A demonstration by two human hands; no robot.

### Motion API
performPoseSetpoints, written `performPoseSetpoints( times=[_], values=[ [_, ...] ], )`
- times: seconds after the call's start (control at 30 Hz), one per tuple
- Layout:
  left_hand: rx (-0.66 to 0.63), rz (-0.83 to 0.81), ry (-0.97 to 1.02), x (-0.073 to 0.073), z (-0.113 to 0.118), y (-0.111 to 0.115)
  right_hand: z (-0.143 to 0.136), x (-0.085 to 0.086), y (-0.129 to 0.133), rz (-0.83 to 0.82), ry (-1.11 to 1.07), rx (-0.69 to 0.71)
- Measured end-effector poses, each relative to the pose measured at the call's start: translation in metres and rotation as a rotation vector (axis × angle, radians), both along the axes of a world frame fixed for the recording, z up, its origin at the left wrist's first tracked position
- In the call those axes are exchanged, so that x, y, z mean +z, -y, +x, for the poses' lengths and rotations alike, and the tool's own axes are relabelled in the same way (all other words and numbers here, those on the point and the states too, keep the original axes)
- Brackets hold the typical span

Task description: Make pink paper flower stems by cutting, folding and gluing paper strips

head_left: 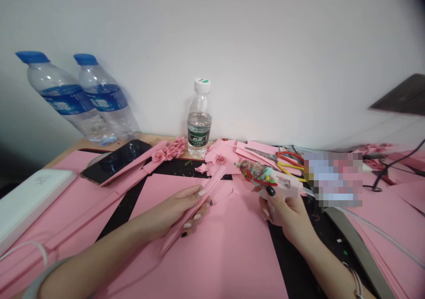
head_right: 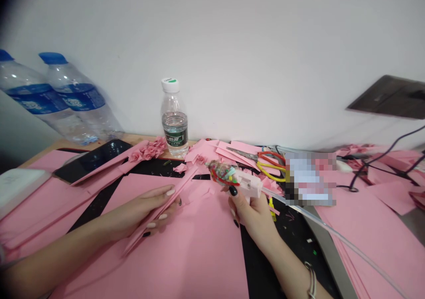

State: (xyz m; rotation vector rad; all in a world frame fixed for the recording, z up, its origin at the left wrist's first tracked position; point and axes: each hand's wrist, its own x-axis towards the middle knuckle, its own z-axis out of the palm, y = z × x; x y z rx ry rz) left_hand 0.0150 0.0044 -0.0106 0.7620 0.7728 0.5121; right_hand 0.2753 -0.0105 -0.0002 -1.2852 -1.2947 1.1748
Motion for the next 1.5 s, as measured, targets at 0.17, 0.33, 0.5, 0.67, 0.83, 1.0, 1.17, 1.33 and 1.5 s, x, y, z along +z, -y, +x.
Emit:
performPoseSetpoints(
  times=[0.17, 0.33, 0.5, 0.67, 0.83, 1.0, 1.17, 1.33, 1.5],
  values=[
    [-0.007, -0.026, 0.026, -0.003, -0.003, -0.001, 0.003, -0.007, -0.002, -0.002, 0.104, 0.102],
    [-0.021, -0.014, 0.006, -0.002, -0.003, -0.001, 0.005, -0.013, 0.0, -0.014, 0.19, 0.108],
    [-0.029, -0.001, -0.036, 0.001, -0.001, 0.001, 0.004, -0.015, 0.002, 0.016, 0.263, 0.126],
    [-0.027, 0.019, -0.033, 0.001, -0.001, 0.001, 0.0, -0.007, 0.003, 0.151, 0.426, 0.213],
    [-0.035, 0.028, -0.037, 0.001, 0.001, 0.0, -0.003, 0.001, 0.005, 0.286, 0.531, 0.264],
    [-0.046, 0.024, -0.039, 0.003, 0.001, 0.002, -0.004, 0.001, 0.005, 0.304, 0.589, 0.268],
    [-0.05, 0.029, -0.042, 0.003, 0.002, 0.001, -0.005, -0.001, 0.007, 0.27, 0.563, 0.3],
    [-0.048, 0.039, -0.044, 0.003, 0.002, 0.0, -0.005, -0.001, 0.005, 0.272, 0.54, 0.289],
    [-0.046, 0.039, -0.044, 0.004, 0.002, 0.001, -0.005, 0.0, 0.005, 0.257, 0.519, 0.253]
  ],
)
